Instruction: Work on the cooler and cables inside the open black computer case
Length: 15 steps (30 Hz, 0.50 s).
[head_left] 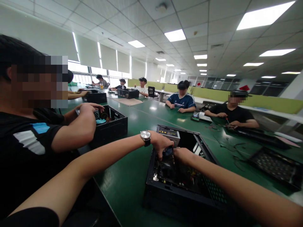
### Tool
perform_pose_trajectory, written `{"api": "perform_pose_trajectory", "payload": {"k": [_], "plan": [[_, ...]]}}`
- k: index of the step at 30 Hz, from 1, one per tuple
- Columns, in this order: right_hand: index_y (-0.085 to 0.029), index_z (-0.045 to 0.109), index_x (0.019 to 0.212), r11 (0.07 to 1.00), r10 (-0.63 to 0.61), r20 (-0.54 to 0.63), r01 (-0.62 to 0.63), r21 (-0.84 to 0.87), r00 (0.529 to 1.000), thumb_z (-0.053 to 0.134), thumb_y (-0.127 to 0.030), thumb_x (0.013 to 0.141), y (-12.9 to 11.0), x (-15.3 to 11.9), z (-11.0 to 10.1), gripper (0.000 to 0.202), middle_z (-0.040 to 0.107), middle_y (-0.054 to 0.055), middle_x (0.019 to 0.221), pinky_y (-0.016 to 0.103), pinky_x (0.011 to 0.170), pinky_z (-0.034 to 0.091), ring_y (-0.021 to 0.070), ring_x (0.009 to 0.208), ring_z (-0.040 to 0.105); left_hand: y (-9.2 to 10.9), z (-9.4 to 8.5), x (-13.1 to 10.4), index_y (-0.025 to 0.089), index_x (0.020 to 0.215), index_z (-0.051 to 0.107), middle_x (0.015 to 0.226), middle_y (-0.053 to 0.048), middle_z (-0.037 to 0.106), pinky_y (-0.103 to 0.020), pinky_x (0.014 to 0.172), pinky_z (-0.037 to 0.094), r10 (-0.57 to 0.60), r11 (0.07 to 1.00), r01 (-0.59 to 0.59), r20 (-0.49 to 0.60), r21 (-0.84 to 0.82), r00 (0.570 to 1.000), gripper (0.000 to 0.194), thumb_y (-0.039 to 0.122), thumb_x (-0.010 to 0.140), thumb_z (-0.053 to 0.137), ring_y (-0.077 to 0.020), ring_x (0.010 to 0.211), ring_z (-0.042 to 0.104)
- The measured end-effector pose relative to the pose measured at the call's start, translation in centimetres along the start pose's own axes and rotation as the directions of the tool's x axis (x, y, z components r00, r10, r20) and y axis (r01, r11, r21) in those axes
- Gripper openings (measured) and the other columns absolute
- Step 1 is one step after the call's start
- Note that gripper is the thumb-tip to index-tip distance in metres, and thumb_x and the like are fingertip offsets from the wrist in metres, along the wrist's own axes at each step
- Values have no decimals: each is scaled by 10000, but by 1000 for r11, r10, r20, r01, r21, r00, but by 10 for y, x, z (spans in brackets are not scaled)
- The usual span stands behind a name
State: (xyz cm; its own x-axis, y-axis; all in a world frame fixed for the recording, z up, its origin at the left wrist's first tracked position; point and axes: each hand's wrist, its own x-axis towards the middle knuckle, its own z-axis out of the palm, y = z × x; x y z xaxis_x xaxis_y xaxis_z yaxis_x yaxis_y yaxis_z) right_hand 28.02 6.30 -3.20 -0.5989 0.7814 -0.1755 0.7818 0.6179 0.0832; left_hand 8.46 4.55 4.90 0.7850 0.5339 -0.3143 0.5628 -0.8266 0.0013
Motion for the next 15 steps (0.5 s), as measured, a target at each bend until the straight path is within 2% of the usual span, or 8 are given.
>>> {"api": "perform_pose_trajectory", "payload": {"k": [2,4,8,10,12,13,15], "plan": [[-154,685,1006,993,60,38,-56,-106,997,689,-256,937,16,-12,-13,123,693,53,1087,442,920,546,213,1036,659,5,2,11,175,1265,497,1250,-126,642,-382,910,511,-17,999,15,57,31,998,800,335,569,857,-304,1075,635],[-143,685,981,982,104,27,-98,-160,994,703,-199,911,29,-23,-24,91,693,59,1086,452,937,530,227,1063,650,9,4,25,183,1235,534,1242,-123,654,-387,903,521,-32,998,28,65,65,997,797,297,520,868,-315,1081,637],[-102,696,1029,978,134,-107,-149,-143,985,633,-37,839,34,-35,-44,210,693,168,1118,403,939,495,292,1124,636,17,15,53,161,1209,570,1280,-196,631,-476,921,516,-100,987,101,-12,126,995,740,294,539,855,-375,1142,606],[-88,675,1142,981,154,-198,-174,-86,968,613,-82,833,29,-43,-53,315,698,197,1122,370,912,498,305,1111,650,21,22,64,150,1159,599,1272,-224,632,-517,967,479,-109,984,111,-27,138,994,626,324,600,819,-395,1211,560],[-115,599,1310,984,168,-262,-177,-10,950,574,-203,884,26,-61,-57,435,727,149,1089,331,867,521,270,1041,688,23,28,73,159,1115,628,1241,-213,655,-517,1022,434,-104,985,107,-33,138,994,518,343,655,779,-380,1253,532],[-148,561,1369,984,178,-308,-168,60,935,542,-281,915,28,-75,-55,474,738,118,1079,318,845,534,253,1010,701,23,29,76,173,1121,636,1246,-193,661,-512,1051,409,-99,986,102,-35,134,995,494,348,676,762,-365,1267,525],[-236,531,1414,959,240,-438,-141,246,866,442,-448,966,40,-113,-39,504,744,76,1107,319,808,558,245,981,713,22,26,75,205,1213,624,1354,-150,617,-509,1103,357,-88,988,93,-48,123,995,553,360,697,751,-347,1329,484]]}}
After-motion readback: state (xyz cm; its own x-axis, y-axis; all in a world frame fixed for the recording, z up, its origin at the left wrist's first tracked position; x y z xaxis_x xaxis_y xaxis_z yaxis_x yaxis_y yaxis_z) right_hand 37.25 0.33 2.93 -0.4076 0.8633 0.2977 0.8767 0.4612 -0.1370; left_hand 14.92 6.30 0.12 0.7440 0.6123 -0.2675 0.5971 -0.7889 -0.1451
